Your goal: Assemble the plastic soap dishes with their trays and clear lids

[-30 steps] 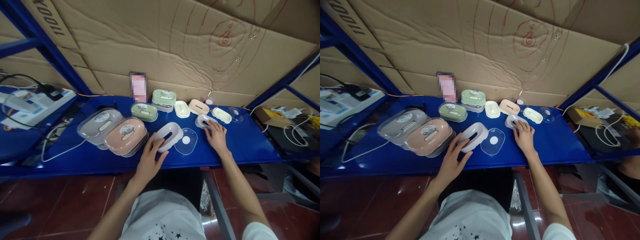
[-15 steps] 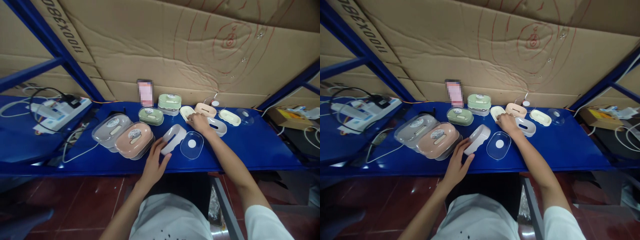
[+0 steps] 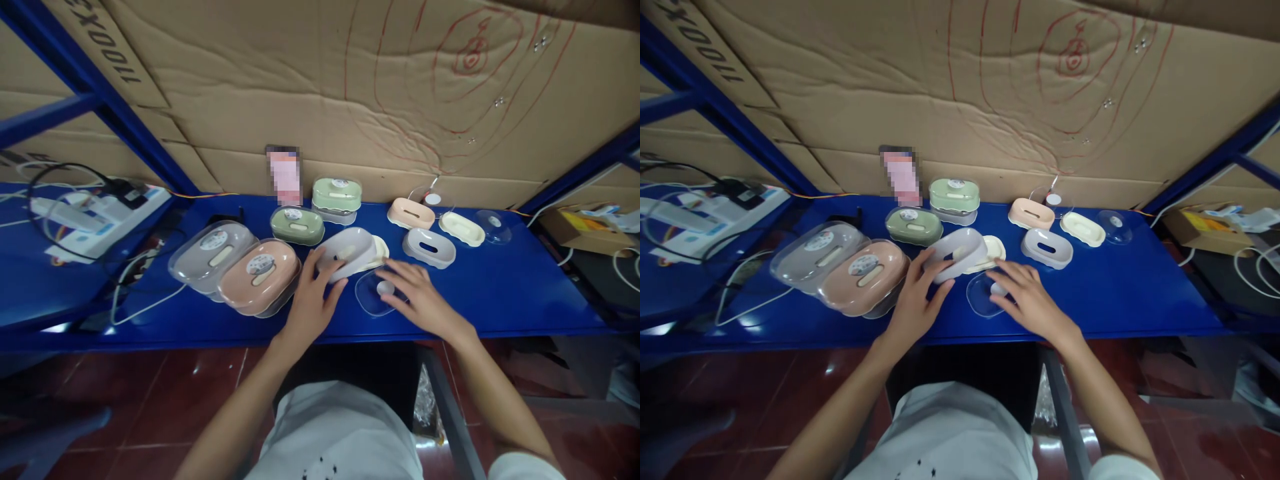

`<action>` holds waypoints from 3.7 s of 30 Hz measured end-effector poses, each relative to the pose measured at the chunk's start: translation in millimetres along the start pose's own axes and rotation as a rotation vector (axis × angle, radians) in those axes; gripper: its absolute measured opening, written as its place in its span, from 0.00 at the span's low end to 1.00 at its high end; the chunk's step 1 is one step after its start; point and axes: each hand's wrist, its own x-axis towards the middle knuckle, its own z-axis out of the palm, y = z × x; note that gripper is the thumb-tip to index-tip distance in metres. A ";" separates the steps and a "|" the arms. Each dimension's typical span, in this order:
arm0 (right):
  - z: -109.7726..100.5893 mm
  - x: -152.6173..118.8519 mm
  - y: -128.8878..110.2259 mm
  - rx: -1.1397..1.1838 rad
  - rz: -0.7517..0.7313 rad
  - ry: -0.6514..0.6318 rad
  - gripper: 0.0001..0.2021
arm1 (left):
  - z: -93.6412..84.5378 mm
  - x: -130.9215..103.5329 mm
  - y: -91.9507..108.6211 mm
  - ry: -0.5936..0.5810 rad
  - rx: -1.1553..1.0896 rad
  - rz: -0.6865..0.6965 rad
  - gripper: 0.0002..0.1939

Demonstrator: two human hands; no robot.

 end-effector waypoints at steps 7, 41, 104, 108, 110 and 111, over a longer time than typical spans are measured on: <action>14.3 -81.8 12.9 -0.048 0.135 0.017 0.19 | 25.1 53.9 -15.6 -0.200 0.034 0.060 0.17; -25.9 -29.0 140.5 -0.031 0.322 0.213 0.20 | -6.9 -29.1 -20.8 -0.230 0.001 0.052 0.19; 30.3 79.6 -31.7 0.315 0.131 0.005 0.14 | -9.6 -26.6 -26.8 -0.298 -0.225 0.003 0.45; 32.5 75.3 -35.7 0.248 0.177 0.098 0.16 | -10.0 -25.9 -26.0 -0.298 -0.240 0.006 0.40; 28.2 70.1 -36.5 0.230 0.130 0.158 0.18 | -10.3 -25.8 -25.5 -0.299 -0.242 -0.004 0.39; 24.7 66.6 -36.2 0.226 0.072 0.155 0.18 | -10.5 -25.9 -25.2 -0.300 -0.241 -0.009 0.39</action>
